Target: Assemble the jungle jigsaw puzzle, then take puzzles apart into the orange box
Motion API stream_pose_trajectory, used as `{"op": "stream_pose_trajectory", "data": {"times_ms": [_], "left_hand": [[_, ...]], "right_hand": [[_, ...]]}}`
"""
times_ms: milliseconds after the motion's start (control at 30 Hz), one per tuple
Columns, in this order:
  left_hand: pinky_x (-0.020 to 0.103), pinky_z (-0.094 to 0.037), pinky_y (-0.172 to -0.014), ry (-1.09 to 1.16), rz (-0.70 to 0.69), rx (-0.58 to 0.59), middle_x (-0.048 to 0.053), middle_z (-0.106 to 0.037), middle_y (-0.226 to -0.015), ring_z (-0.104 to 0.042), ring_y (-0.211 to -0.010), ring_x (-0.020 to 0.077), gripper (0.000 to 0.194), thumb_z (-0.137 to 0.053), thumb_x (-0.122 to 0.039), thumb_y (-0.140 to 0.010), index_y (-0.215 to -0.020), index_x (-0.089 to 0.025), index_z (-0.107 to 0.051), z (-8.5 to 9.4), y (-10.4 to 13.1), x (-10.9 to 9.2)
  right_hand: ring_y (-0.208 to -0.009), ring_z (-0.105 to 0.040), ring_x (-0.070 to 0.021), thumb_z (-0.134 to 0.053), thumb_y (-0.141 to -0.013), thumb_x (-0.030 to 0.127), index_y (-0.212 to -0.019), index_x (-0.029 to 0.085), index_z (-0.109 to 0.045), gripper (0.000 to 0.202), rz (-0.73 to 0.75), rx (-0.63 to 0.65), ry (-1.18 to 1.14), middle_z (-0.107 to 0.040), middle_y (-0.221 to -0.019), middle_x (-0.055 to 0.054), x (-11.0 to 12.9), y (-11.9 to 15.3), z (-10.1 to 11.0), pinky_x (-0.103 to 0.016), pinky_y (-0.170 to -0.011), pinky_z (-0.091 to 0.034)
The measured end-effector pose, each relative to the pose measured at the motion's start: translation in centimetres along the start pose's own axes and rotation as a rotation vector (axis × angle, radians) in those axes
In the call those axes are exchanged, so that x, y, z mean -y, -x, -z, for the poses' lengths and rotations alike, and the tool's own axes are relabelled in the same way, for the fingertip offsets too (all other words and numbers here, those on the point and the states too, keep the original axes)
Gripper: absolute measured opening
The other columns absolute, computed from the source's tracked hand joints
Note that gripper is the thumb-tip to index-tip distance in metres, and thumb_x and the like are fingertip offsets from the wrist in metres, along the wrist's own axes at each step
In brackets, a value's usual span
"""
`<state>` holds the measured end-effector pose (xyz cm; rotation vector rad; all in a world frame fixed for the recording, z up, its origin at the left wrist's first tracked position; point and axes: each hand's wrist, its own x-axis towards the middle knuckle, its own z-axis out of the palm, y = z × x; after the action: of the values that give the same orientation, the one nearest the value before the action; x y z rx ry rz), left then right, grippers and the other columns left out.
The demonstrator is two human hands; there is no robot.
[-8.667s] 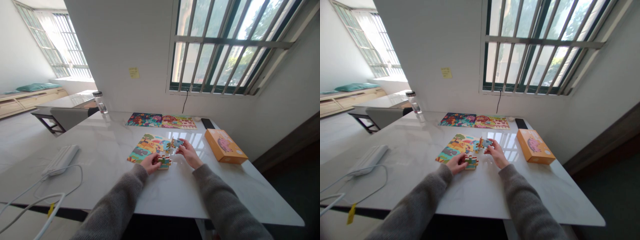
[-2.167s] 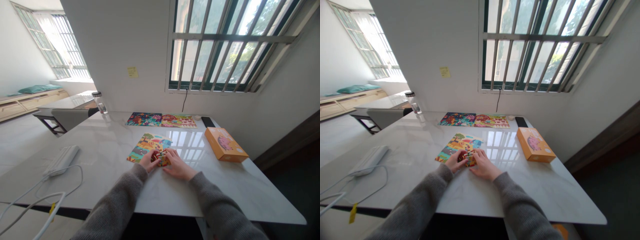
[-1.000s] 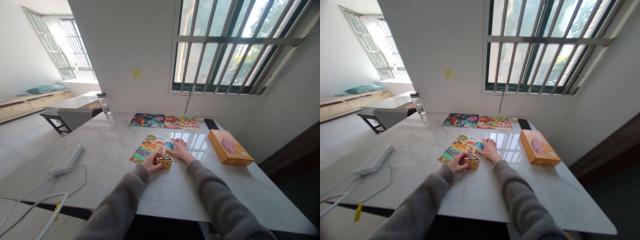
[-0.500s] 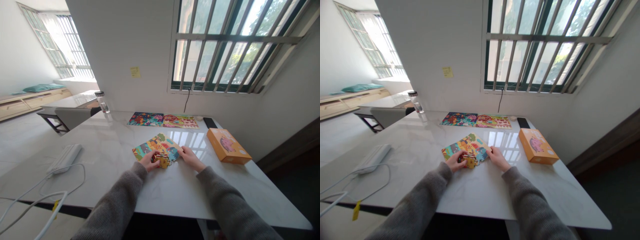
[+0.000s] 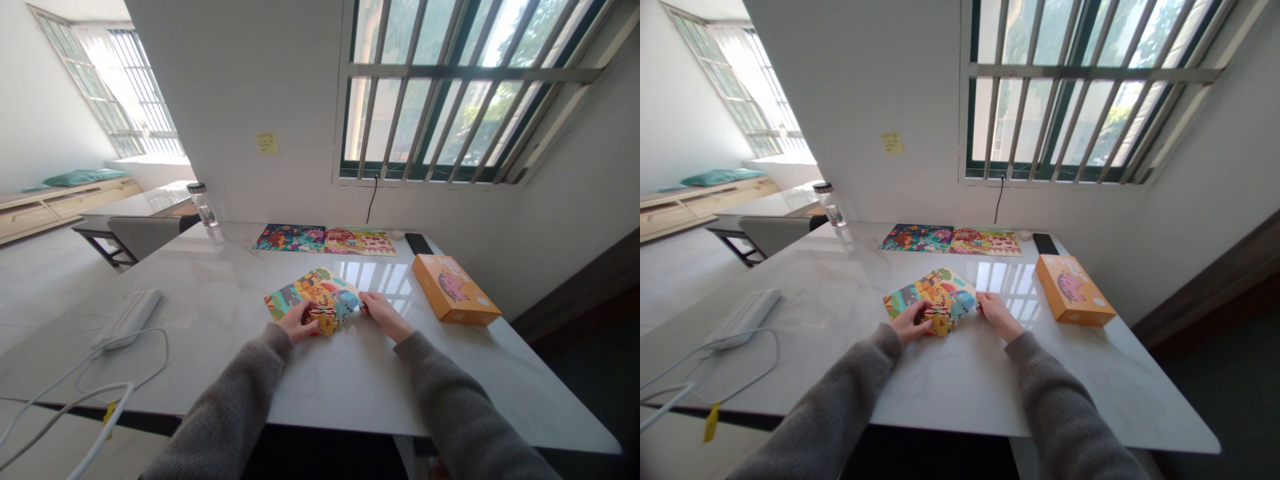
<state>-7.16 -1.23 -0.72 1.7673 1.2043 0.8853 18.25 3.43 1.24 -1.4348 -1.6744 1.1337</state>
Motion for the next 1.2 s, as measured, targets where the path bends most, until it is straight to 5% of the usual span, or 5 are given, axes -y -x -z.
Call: {"op": "stream_pose_trajectory", "data": {"times_ms": [433, 700, 800, 967, 1200], "left_hand": [[0.024, -0.043, -0.060, -0.090, -0.064, -0.003, -0.002, -0.058, -0.077, -0.050, -0.066, 0.0123, 0.031, -0.067, -0.024, -0.071, -0.097, -0.019, -0.052, -1.0, 0.8, -1.0], [0.025, -0.044, -0.063, -0.106, -0.113, 0.020, 0.000, -0.061, -0.081, -0.054, -0.068, 0.0136, 0.032, -0.068, -0.033, -0.076, -0.102, -0.018, -0.057, -0.8, 0.9, -0.8], [0.027, -0.046, -0.068, -0.177, -0.149, -0.050, 0.004, -0.066, -0.091, -0.058, -0.076, 0.0165, 0.027, -0.062, -0.036, -0.084, -0.103, -0.019, -0.061, 1.3, 0.9, -0.1], [0.042, -0.042, -0.092, -0.673, 0.139, -0.526, 0.011, -0.065, -0.109, -0.055, -0.107, 0.0298, 0.032, -0.057, -0.035, -0.087, -0.114, -0.020, -0.063, 6.0, 1.2, 2.4], [0.044, -0.037, -0.098, -0.888, 0.372, -0.341, 0.012, -0.057, -0.121, -0.048, -0.118, 0.0325, 0.060, -0.063, -0.050, -0.082, -0.136, -0.025, -0.053, 6.3, 1.0, 3.2]], "right_hand": [[-0.101, -0.056, -0.0277, -0.054, -0.090, 0.029, -0.102, 0.017, -0.065, 0.021, 0.217, -0.389, 0.517, -0.062, -0.099, -0.012, -1.5, -0.7, 2.3, -0.042, -0.093, -0.041], [-0.111, -0.057, -0.0249, -0.064, -0.088, 0.026, -0.131, 0.024, -0.053, 0.044, 0.721, 0.244, 0.309, -0.062, -0.118, -0.009, 1.4, 3.2, -2.5, -0.041, -0.097, -0.047], [-0.102, -0.059, -0.0243, -0.064, -0.087, 0.024, -0.116, 0.020, -0.059, 0.030, 0.706, 0.257, 0.331, -0.064, -0.109, -0.009, 0.9, 3.3, -3.5, -0.038, -0.091, -0.049], [-0.097, -0.060, -0.0229, -0.064, -0.084, 0.022, -0.112, 0.018, -0.057, 0.029, 0.606, 0.205, 0.323, -0.062, -0.107, -0.009, 0.4, 3.3, -3.6, -0.037, -0.088, -0.049], [-0.107, -0.060, -0.0261, -0.063, -0.084, 0.023, -0.116, 0.018, -0.054, 0.033, 0.612, 0.188, 0.338, -0.062, -0.114, -0.012, 0.3, 3.5, -4.1, -0.041, -0.096, -0.048]]}}
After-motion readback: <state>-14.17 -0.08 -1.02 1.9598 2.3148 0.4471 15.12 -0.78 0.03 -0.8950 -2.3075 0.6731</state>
